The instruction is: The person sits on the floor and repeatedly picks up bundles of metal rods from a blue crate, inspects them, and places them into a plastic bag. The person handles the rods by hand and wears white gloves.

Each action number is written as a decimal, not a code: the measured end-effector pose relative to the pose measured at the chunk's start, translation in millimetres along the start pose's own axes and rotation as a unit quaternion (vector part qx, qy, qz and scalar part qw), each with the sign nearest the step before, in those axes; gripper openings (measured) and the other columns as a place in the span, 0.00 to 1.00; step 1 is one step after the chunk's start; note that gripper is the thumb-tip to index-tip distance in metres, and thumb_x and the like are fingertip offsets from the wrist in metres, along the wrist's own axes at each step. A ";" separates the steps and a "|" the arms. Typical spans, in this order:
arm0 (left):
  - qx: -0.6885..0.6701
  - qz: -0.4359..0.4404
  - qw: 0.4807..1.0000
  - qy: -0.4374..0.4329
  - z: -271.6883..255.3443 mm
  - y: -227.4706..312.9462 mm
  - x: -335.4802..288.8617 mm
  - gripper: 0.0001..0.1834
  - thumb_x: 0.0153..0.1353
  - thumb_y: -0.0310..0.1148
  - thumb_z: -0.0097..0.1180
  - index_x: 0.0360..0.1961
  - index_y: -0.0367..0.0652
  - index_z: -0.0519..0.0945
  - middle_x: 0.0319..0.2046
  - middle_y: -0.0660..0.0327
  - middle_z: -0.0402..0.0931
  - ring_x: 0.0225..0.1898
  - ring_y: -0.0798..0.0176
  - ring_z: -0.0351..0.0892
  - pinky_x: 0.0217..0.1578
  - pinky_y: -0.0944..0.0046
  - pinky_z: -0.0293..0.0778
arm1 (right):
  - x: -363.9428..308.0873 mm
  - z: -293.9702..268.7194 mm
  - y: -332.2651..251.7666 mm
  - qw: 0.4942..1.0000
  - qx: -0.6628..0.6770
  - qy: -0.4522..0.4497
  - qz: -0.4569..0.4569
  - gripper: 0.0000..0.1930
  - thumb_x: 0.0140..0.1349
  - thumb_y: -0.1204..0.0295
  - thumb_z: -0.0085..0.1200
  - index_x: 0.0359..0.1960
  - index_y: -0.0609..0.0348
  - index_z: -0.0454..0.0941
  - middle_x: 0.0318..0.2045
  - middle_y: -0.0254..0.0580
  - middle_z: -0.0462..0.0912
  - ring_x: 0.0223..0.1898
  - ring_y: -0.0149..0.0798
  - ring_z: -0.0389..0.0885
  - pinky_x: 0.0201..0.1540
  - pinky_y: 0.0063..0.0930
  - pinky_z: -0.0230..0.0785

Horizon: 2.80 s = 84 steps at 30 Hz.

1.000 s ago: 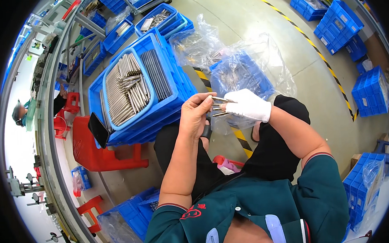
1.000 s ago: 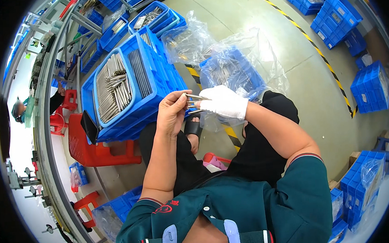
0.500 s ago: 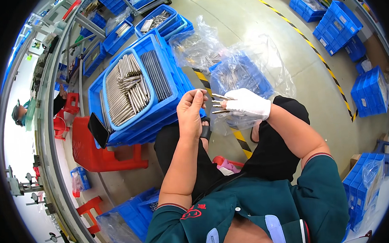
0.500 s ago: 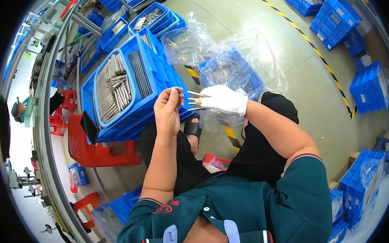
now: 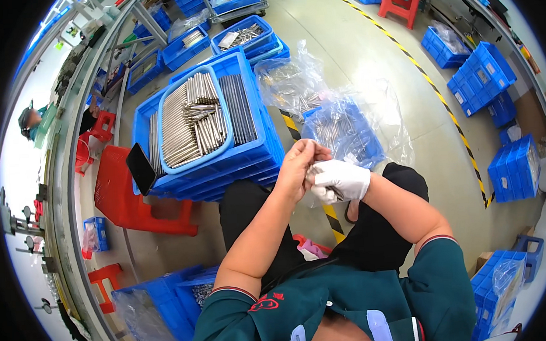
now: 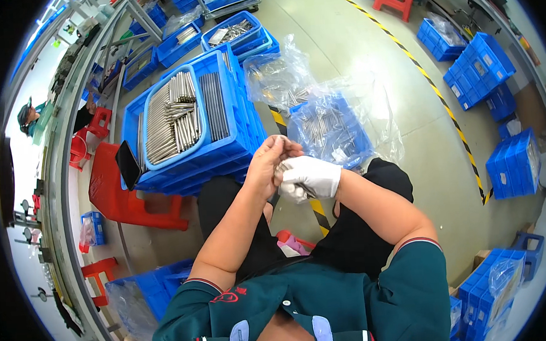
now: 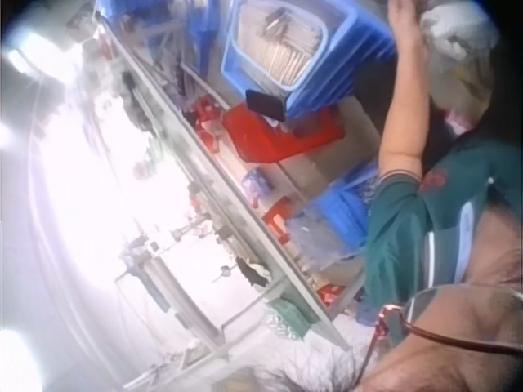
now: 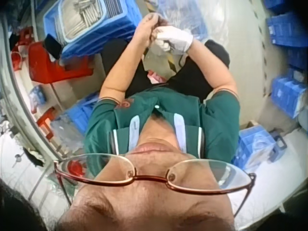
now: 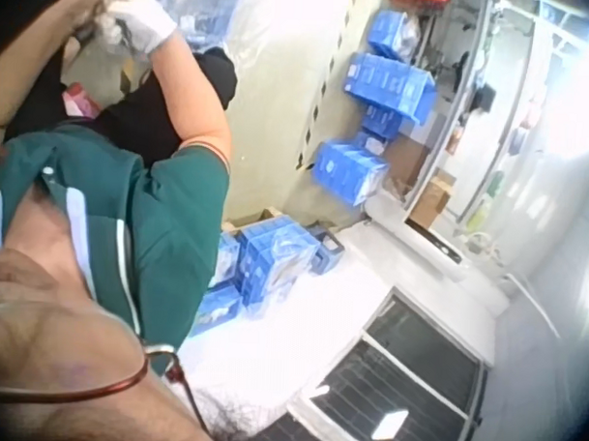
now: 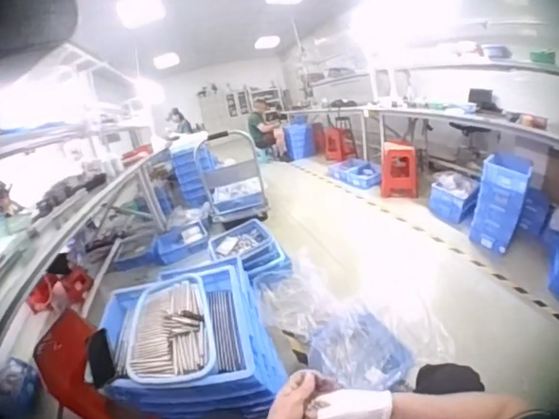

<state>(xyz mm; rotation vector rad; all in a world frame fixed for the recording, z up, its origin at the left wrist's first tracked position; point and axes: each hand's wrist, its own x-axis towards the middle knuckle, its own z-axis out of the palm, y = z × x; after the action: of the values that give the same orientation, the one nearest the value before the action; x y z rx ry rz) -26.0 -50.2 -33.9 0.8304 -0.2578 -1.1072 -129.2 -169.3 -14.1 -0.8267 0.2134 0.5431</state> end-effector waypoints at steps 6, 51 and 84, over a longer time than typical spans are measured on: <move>-0.259 -0.051 0.957 0.122 19.0 -23.9 6.8 0.19 0.70 0.36 0.34 0.53 0.37 0.70 0.51 0.53 0.72 0.54 0.55 0.72 0.57 0.53 0.65 | 10.8 14.2 -19.7 0.918 0.059 0.190 -0.343 0.05 0.66 0.70 0.45 0.35 0.58 0.67 0.26 0.38 0.73 0.26 0.32 0.73 0.32 0.23 0.69; 0.196 0.125 0.959 0.165 0.3 29.5 -11.5 0.12 0.69 0.37 0.43 0.33 0.41 0.71 0.20 0.66 0.67 0.14 0.78 0.56 0.15 0.75 0.54 | -7.6 5.4 -5.1 0.966 -0.129 0.180 -0.133 0.12 0.64 0.63 0.50 0.34 0.60 0.73 0.18 0.29 0.71 0.15 0.19 0.60 0.17 0.15 0.51; -0.055 -0.047 0.997 0.011 -14.8 37.2 -20.8 0.12 0.61 0.30 0.55 0.43 0.33 0.77 0.28 0.60 0.76 0.26 0.69 0.72 0.29 0.69 0.69 | -16.1 17.0 -19.5 0.695 -0.561 0.357 -0.273 0.10 0.61 0.64 0.51 0.32 0.58 0.72 0.20 0.51 0.74 0.24 0.54 0.75 0.26 0.40 0.65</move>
<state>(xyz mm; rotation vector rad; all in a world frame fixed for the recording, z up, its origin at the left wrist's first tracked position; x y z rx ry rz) -1.5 -18.3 -13.6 0.7621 -0.1394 -1.1887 -132.8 -173.4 15.9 -2.2230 0.3242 -0.3548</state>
